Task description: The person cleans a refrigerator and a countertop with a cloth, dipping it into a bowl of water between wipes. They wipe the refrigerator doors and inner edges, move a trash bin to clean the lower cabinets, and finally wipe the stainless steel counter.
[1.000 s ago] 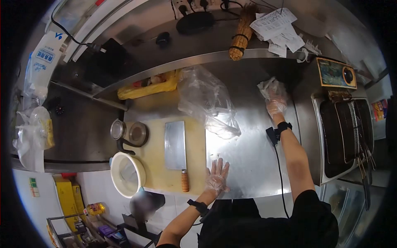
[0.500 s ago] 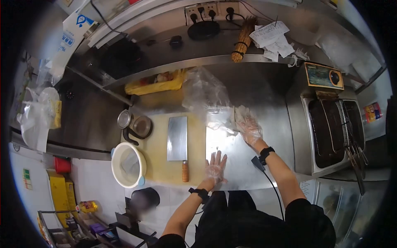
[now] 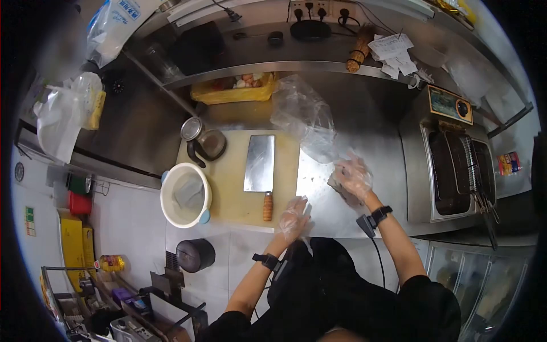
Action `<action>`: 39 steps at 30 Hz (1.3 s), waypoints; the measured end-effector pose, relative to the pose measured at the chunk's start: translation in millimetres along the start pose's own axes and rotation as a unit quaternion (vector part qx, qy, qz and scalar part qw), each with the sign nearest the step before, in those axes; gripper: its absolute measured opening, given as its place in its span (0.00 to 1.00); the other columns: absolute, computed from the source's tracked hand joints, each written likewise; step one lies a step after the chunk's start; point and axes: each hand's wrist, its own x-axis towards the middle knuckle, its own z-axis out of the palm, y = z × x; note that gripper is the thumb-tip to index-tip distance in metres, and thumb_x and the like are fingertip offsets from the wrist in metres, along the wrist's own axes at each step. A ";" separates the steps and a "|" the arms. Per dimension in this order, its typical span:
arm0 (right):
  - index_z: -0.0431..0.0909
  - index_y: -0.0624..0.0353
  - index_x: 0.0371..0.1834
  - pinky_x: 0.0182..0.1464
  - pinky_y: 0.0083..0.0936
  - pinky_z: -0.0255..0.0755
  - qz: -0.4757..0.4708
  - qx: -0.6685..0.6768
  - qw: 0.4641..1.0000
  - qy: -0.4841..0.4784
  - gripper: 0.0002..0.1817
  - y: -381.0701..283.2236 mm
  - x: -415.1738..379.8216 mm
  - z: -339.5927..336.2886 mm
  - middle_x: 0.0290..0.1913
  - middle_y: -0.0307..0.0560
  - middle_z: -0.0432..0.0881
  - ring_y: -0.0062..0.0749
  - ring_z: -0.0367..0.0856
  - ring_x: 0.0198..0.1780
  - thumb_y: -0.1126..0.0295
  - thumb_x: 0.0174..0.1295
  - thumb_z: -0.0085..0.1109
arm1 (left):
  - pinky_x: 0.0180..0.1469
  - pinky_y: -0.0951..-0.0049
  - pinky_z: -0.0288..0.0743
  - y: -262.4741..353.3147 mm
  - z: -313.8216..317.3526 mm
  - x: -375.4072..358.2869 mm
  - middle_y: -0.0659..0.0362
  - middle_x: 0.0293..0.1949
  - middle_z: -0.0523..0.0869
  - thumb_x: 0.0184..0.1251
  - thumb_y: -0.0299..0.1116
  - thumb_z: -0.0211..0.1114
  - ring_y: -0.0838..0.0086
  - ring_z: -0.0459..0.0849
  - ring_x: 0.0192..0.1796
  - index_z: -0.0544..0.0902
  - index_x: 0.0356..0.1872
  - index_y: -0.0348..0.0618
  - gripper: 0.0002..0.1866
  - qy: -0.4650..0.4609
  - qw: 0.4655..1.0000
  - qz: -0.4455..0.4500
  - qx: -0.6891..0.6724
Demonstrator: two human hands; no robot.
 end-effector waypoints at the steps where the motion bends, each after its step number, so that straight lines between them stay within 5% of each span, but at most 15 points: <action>1: 0.81 0.39 0.53 0.73 0.36 0.51 -0.043 -0.037 0.998 0.037 0.22 -7.4 13.7 3.1 0.73 0.56 0.59 0.53 0.56 0.73 0.47 0.56 0.57 | 0.64 0.64 0.68 6.1 -12.6 -4.0 0.49 0.62 0.73 0.62 0.37 0.63 0.55 0.71 0.64 0.70 0.63 0.49 0.27 -0.005 0.997 -0.043 -0.057; 6: 0.85 0.41 0.44 0.75 0.39 0.47 -0.038 -0.132 0.991 0.002 0.17 -38.9 81.7 20.1 0.75 0.47 0.58 0.53 0.51 0.75 0.49 0.55 0.61 | 0.54 0.62 0.75 10.3 -31.0 -26.9 0.49 0.56 0.78 0.62 0.36 0.63 0.54 0.79 0.55 0.72 0.60 0.47 0.24 0.019 0.992 -0.113 -0.052; 9: 0.77 0.52 0.59 0.73 0.36 0.51 -0.055 -0.124 0.991 -0.014 0.28 -50.3 84.9 17.0 0.68 0.46 0.70 0.44 0.60 0.72 0.50 0.57 0.58 | 0.50 0.62 0.76 0.5 -23.3 -41.7 0.47 0.52 0.80 0.63 0.37 0.63 0.53 0.81 0.50 0.74 0.58 0.45 0.22 0.080 0.990 -0.103 -0.044; 11: 0.74 0.52 0.62 0.74 0.37 0.50 -0.079 -0.097 0.992 -0.008 0.30 -53.3 69.1 13.2 0.69 0.48 0.67 0.46 0.58 0.73 0.51 0.57 0.57 | 0.51 0.63 0.76 1.1 -23.1 -43.1 0.47 0.52 0.80 0.62 0.37 0.64 0.53 0.81 0.50 0.75 0.57 0.45 0.22 0.131 0.987 -0.079 -0.056; 14: 0.68 0.52 0.67 0.74 0.40 0.49 -0.155 -0.069 0.985 0.027 0.31 -59.9 26.9 6.5 0.69 0.51 0.67 0.48 0.59 0.72 0.54 0.61 0.54 | 0.53 0.63 0.76 6.1 -21.7 -36.4 0.47 0.55 0.79 0.64 0.40 0.65 0.55 0.81 0.53 0.75 0.58 0.43 0.23 0.086 0.982 -0.135 -0.103; 17: 0.68 0.51 0.67 0.73 0.39 0.52 -0.192 -0.058 0.980 0.011 0.28 -69.0 -20.8 3.5 0.67 0.51 0.69 0.46 0.62 0.70 0.55 0.63 0.51 | 0.48 0.65 0.77 9.9 -10.4 -16.0 0.50 0.45 0.85 0.66 0.46 0.62 0.61 0.85 0.43 0.68 0.64 0.43 0.29 0.130 0.941 -0.138 -0.281; 19: 0.72 0.52 0.64 0.72 0.38 0.55 -0.212 -0.070 0.975 -0.015 0.26 -63.3 -42.9 11.9 0.64 0.50 0.73 0.46 0.67 0.67 0.56 0.64 0.51 | 0.49 0.65 0.78 27.0 -27.5 -0.1 0.52 0.51 0.82 0.68 0.51 0.60 0.67 0.83 0.47 0.63 0.67 0.38 0.35 0.073 0.864 -0.253 -0.428; 20: 0.73 0.51 0.63 0.72 0.38 0.55 -0.217 -0.046 0.975 -0.025 0.25 -62.2 -58.2 16.2 0.63 0.50 0.74 0.46 0.68 0.66 0.57 0.64 0.51 | 0.54 0.65 0.78 26.6 -25.8 7.5 0.51 0.61 0.74 0.69 0.51 0.60 0.65 0.76 0.60 0.56 0.71 0.43 0.38 0.051 0.781 -0.272 -0.559; 23: 0.74 0.48 0.63 0.71 0.39 0.56 -0.274 -0.055 0.959 -0.035 0.23 -62.7 -88.8 18.8 0.63 0.49 0.75 0.46 0.69 0.66 0.57 0.65 0.50 | 0.54 0.63 0.78 38.6 -35.9 23.3 0.52 0.64 0.70 0.68 0.52 0.61 0.65 0.75 0.61 0.51 0.73 0.45 0.41 0.031 0.718 -0.342 -0.606; 25: 0.75 0.47 0.62 0.71 0.40 0.57 -0.294 -0.062 0.948 -0.109 0.22 -86.6 -107.1 -0.7 0.65 0.46 0.73 0.44 0.69 0.66 0.58 0.65 0.50 | 0.55 0.68 0.77 34.4 -20.7 24.4 0.53 0.62 0.73 0.67 0.46 0.63 0.67 0.76 0.58 0.57 0.71 0.44 0.37 0.052 0.706 -0.340 -0.620; 28: 0.76 0.49 0.57 0.69 0.38 0.59 -0.266 -0.008 0.960 -0.091 0.19 -72.9 -104.2 -2.8 0.65 0.42 0.73 0.41 0.69 0.65 0.59 0.64 0.55 | 0.45 0.73 0.78 -6.7 30.4 24.0 0.54 0.51 0.82 0.59 0.48 0.69 0.70 0.82 0.46 0.52 0.72 0.38 0.47 0.049 0.750 -0.273 -0.601; 31: 0.75 0.53 0.55 0.65 0.33 0.65 -0.113 0.188 0.976 0.013 0.20 -59.8 -93.3 -10.2 0.61 0.45 0.75 0.41 0.72 0.63 0.58 0.62 0.60 | 0.36 0.77 0.74 -1.6 -5.4 8.6 0.59 0.40 0.82 0.58 0.40 0.70 0.76 0.79 0.32 0.65 0.66 0.37 0.37 0.042 0.706 -0.330 -0.625; 33: 0.74 0.54 0.57 0.64 0.32 0.66 -0.020 0.267 0.963 0.031 0.23 -44.4 -76.1 -13.5 0.61 0.47 0.75 0.41 0.72 0.63 0.56 0.62 0.61 | 0.38 0.77 0.73 18.4 -41.5 -4.8 0.60 0.43 0.82 0.58 0.36 0.68 0.77 0.79 0.37 0.66 0.65 0.40 0.34 0.063 0.694 -0.326 -0.639; 35: 0.72 0.56 0.59 0.63 0.32 0.66 0.092 0.174 0.971 0.137 0.29 -18.4 -42.5 5.2 0.62 0.49 0.75 0.43 0.71 0.64 0.51 0.59 0.63 | 0.41 0.75 0.71 18.9 -53.6 -15.0 0.61 0.48 0.81 0.59 0.33 0.67 0.76 0.80 0.43 0.65 0.66 0.43 0.33 0.100 0.685 -0.325 -0.644; 39: 0.71 0.58 0.61 0.63 0.34 0.66 0.104 0.178 0.970 0.132 0.34 -40.9 -17.0 16.4 0.61 0.52 0.75 0.47 0.71 0.64 0.48 0.56 0.63 | 0.40 0.74 0.72 12.8 -63.3 -30.8 0.61 0.47 0.81 0.59 0.35 0.68 0.76 0.80 0.44 0.66 0.65 0.42 0.32 0.097 0.688 -0.341 -0.633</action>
